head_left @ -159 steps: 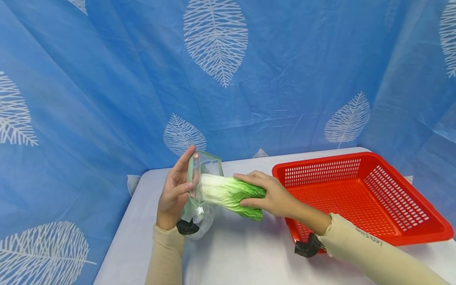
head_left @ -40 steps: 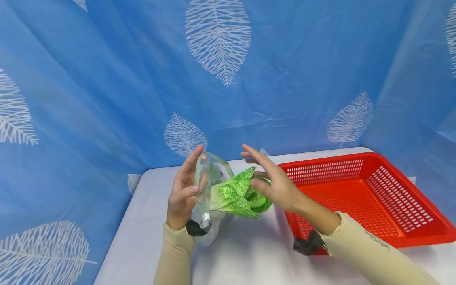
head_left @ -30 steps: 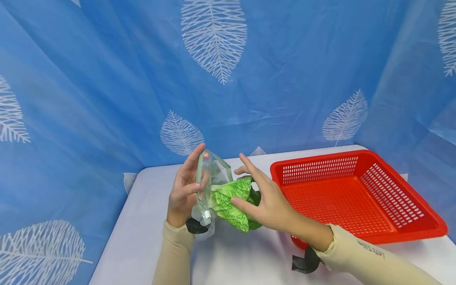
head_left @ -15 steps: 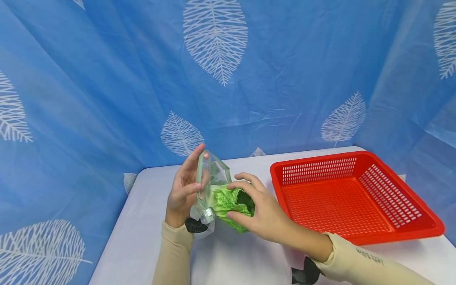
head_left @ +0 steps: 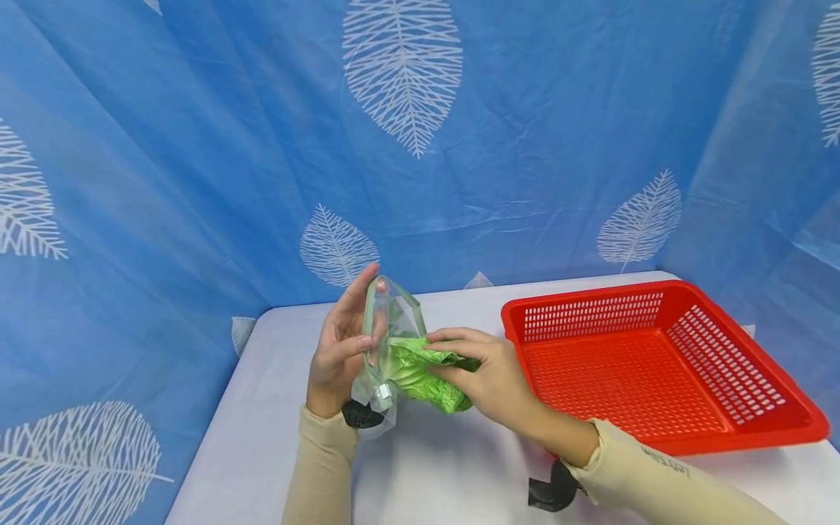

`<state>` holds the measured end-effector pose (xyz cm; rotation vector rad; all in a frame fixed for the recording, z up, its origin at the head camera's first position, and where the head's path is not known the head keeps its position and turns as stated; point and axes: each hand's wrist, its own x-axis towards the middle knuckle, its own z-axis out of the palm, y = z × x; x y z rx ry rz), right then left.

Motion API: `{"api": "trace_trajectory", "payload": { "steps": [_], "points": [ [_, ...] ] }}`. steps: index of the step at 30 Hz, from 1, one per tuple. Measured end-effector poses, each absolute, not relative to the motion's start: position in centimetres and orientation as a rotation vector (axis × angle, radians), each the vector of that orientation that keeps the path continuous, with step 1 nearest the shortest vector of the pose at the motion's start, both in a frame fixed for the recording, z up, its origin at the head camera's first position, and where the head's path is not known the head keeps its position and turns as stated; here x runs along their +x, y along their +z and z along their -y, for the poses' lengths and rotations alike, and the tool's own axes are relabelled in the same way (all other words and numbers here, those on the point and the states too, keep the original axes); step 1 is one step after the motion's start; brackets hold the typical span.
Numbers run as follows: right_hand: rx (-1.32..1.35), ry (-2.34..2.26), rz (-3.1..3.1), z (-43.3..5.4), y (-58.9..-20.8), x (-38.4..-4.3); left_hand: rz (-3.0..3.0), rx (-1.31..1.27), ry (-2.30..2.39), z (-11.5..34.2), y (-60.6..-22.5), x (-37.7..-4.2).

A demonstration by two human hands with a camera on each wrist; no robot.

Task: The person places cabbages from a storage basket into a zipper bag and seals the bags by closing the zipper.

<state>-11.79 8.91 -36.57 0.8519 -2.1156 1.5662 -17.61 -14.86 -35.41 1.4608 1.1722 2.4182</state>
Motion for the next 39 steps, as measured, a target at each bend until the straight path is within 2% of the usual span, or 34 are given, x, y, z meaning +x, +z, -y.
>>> {"api": "trace_trajectory", "payload": {
  "steps": [8,12,20,26,32,39],
  "points": [
    [0.689,1.756,2.07,-9.7,-36.2,-13.1,-1.162,1.451,2.424,14.6,-35.4,-17.7],
    [0.665,1.71,2.075,-10.2,-35.2,-13.5,-1.191,1.405,2.429,14.4,-35.2,-17.5],
    [0.84,1.361,2.217,-9.5,-32.8,-14.2,-1.189,1.412,2.426,13.2,-34.6,-17.3],
    [0.918,1.188,2.331,-8.8,-33.1,-14.5,-1.164,1.392,2.428,12.6,-35.0,-17.5],
    [0.953,1.275,2.328,-8.9,-33.8,-13.5,-1.179,1.412,2.457,13.0,-35.2,-17.4],
    [1.172,0.985,2.087,-8.8,-34.2,-13.1,-1.14,1.408,2.461,13.4,-34.9,-17.5]
  ]
}}
